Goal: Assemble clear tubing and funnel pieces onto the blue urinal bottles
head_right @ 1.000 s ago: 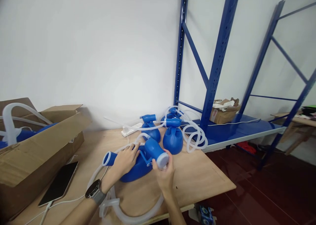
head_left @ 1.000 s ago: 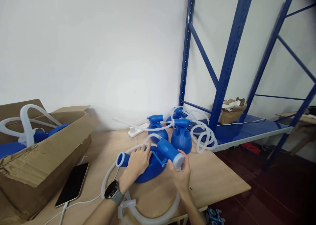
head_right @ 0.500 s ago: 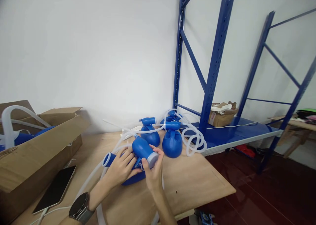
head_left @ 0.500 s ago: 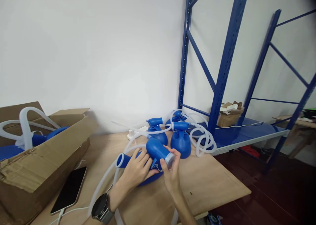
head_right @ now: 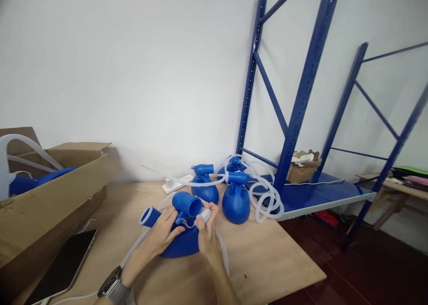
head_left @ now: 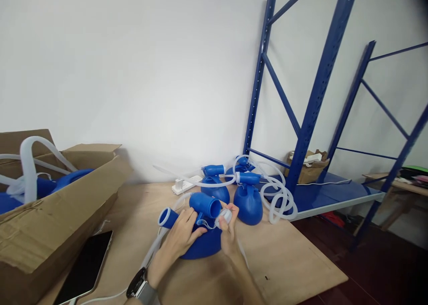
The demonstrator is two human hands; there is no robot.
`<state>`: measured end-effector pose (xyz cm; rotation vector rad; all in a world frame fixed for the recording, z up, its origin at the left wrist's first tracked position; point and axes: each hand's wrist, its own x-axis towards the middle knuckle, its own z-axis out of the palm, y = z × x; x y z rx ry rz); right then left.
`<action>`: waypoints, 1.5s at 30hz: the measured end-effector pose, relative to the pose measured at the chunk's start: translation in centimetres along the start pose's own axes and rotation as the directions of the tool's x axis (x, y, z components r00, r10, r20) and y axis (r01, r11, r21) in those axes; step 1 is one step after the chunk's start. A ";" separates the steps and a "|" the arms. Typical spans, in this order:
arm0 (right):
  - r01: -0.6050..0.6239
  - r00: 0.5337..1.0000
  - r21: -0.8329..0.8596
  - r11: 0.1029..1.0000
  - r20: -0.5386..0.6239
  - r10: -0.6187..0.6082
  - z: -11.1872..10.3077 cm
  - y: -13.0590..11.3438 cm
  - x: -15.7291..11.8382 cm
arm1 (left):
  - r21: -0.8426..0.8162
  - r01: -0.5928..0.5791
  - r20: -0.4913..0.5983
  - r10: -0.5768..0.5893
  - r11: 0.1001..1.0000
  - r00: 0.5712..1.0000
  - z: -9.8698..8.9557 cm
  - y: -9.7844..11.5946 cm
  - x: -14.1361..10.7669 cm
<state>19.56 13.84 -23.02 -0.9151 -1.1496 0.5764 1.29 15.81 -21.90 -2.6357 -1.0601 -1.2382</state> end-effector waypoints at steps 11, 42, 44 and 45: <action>-0.411 0.879 0.291 0.864 0.378 0.291 -2.0 -2.1 -1.9 | -0.185 0.094 -0.031 -0.101 0.978 0.994 -0.2 0.5 -1.4; 0.018 0.936 -0.475 0.880 0.317 0.152 -9.0 2.7 -1.8 | 0.048 -0.116 -0.266 0.125 0.992 0.956 -0.1 0.4 -1.8; -0.114 0.970 -0.358 0.927 0.161 0.181 -8.9 1.7 -1.9 | 0.046 -0.105 -0.274 0.114 0.993 0.955 -0.2 0.4 -1.8; -0.167 0.973 -0.278 0.946 0.109 0.203 -8.7 1.1 -1.8 | 0.047 -0.102 -0.279 0.111 0.994 0.954 -0.2 0.5 -1.8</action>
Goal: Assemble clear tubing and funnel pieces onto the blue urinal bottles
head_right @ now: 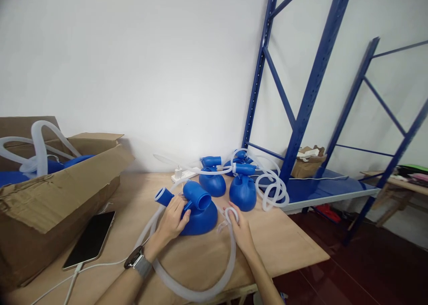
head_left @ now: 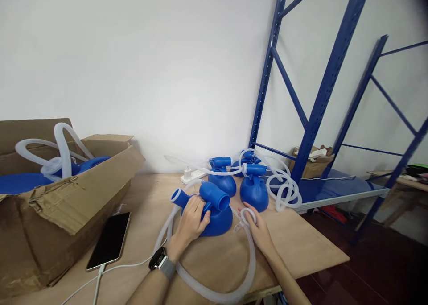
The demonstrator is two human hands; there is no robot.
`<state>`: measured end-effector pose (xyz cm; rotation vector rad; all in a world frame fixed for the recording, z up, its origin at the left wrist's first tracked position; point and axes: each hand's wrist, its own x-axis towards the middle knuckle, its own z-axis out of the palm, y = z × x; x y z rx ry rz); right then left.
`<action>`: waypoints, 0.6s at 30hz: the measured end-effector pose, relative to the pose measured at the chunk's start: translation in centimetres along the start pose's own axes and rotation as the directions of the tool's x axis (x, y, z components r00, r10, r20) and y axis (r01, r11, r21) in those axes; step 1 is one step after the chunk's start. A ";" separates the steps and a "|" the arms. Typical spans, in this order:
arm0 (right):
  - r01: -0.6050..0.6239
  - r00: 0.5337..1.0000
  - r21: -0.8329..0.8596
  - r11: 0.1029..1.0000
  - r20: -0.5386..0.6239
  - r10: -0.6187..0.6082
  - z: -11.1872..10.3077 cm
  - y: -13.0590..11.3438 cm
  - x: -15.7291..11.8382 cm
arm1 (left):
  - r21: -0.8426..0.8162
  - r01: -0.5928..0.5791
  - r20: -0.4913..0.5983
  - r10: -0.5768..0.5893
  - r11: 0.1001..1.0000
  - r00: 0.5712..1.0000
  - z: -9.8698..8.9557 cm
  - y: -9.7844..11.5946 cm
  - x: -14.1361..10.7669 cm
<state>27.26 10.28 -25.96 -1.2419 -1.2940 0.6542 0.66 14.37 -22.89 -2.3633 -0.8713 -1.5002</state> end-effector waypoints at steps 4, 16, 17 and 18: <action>-0.014 0.998 0.286 0.958 0.062 -0.003 0.7 -3.5 0.9 | 0.027 -0.014 -0.002 0.014 1.000 1.000 -0.1 0.4 0.0; 0.167 0.897 0.579 0.798 0.247 -0.367 8.5 -9.3 8.6 | 0.020 0.250 -0.016 -0.249 0.968 0.968 0.8 -0.7 -0.2; 0.139 0.884 0.600 0.788 0.283 -0.371 8.9 -9.0 8.5 | 0.007 0.274 -0.005 -0.274 0.962 0.962 0.8 -0.6 -0.2; 0.114 0.881 0.614 0.781 0.301 -0.365 9.3 -8.6 8.3 | 0.000 0.292 0.005 -0.292 0.956 0.956 0.9 -0.5 -0.2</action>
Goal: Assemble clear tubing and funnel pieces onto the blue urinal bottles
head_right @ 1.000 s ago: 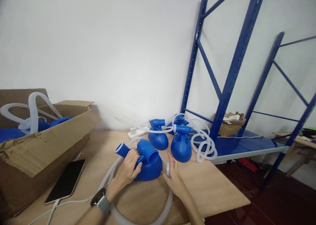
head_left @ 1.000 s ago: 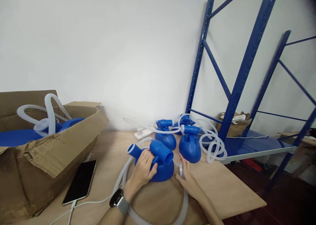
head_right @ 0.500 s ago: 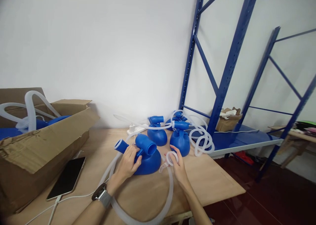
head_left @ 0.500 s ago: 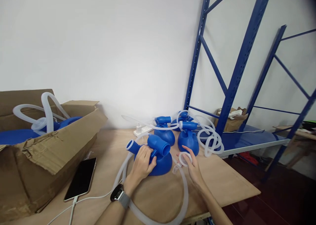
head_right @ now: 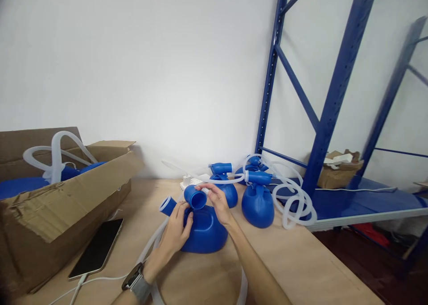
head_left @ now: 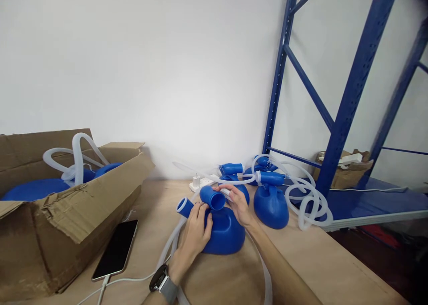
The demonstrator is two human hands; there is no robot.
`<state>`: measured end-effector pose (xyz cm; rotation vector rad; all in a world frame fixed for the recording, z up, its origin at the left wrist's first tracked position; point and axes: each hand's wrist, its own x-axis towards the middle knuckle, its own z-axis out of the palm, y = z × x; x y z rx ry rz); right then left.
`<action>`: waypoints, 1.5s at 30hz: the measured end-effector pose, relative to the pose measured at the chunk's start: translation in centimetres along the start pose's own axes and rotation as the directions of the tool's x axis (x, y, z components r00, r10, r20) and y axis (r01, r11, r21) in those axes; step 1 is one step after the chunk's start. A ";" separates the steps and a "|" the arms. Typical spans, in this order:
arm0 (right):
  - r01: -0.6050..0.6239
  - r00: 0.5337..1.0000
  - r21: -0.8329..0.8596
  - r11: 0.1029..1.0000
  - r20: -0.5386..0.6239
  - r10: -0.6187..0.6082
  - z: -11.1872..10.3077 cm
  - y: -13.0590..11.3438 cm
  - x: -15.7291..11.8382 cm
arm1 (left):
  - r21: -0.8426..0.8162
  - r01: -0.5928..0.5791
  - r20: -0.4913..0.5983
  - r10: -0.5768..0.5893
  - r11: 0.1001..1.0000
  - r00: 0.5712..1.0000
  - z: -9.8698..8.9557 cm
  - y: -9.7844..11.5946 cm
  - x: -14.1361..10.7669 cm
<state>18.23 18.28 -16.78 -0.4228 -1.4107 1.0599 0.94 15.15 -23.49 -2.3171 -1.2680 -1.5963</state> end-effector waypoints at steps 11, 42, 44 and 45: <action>0.042 0.982 0.058 0.997 -0.185 -0.031 0.4 1.2 -1.7 | 0.012 -0.056 0.008 0.056 0.998 0.998 -0.9 1.6 0.3; 0.067 0.986 -0.011 0.998 -0.153 -0.068 1.0 2.8 -2.9 | -0.304 0.171 0.107 -0.145 0.937 0.984 -0.6 2.9 0.1; 0.077 0.982 -0.013 0.997 -0.172 -0.078 0.3 3.1 -2.5 | -0.356 0.215 0.109 -0.188 0.909 0.976 -0.7 2.9 0.3; 0.082 0.984 -0.009 0.997 -0.158 -0.082 0.0 3.1 -2.4 | -0.366 0.222 0.106 -0.196 0.904 0.975 -0.7 2.9 0.4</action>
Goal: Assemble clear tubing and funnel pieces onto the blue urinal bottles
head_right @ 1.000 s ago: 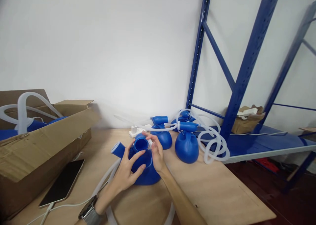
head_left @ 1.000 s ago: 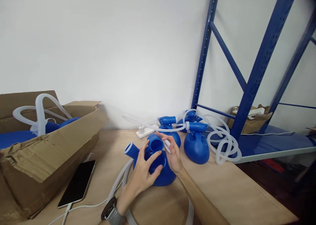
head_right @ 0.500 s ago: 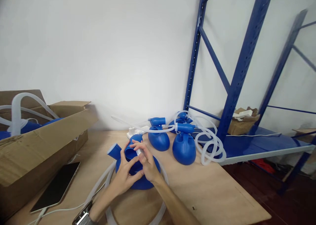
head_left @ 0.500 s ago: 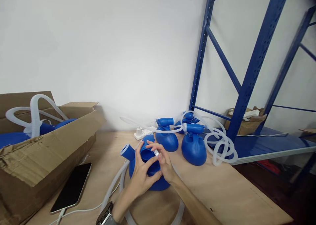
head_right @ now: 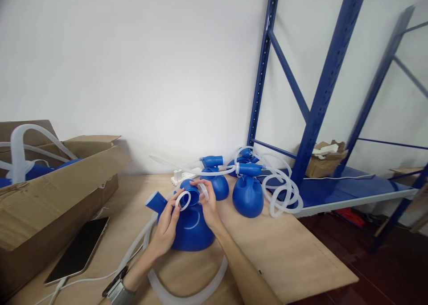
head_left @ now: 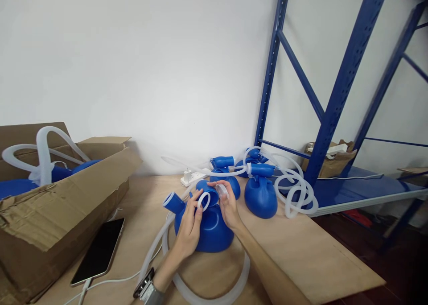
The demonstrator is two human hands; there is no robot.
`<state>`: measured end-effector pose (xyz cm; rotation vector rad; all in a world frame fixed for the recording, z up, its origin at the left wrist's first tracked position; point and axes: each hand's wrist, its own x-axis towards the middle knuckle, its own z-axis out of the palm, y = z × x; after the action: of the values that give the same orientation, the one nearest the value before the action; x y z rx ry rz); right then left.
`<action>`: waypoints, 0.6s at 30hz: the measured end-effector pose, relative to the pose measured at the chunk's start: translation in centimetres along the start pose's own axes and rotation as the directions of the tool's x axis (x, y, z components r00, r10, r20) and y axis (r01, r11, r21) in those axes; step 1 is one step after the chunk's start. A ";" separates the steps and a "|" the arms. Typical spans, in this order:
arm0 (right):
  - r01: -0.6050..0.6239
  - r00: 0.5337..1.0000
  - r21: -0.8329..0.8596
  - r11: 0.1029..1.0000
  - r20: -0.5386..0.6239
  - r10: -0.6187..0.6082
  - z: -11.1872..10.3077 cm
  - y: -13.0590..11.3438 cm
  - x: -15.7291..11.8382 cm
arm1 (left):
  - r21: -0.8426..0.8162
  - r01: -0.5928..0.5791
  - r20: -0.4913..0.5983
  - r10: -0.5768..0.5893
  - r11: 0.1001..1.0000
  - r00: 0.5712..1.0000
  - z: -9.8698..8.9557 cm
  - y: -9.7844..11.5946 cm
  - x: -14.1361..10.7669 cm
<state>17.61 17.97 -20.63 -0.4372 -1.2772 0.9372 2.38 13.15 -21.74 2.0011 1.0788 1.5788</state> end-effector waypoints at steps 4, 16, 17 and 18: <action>-0.015 0.993 0.013 1.000 0.115 0.013 -0.4 -0.9 0.3 | 0.002 -0.008 -0.058 0.008 1.000 0.998 -0.1 -0.3 0.2; 0.083 0.971 -0.163 0.983 0.234 -0.043 0.3 -1.3 -0.6 | -0.009 0.039 -0.207 -0.040 0.999 0.977 -0.3 -1.7 0.4; 0.089 0.972 -0.169 0.982 0.232 -0.048 0.4 -1.4 -0.6 | 0.009 0.038 -0.212 -0.035 0.999 0.977 -0.4 -1.7 0.4; 0.096 0.971 -0.174 0.980 0.231 -0.054 0.6 -1.4 -0.7 | 0.031 0.033 -0.216 -0.026 0.999 0.976 -0.4 -1.7 0.4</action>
<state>17.51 16.50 -19.86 -0.4311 -1.5858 0.8245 1.44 14.45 -22.51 1.8581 1.2171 1.8054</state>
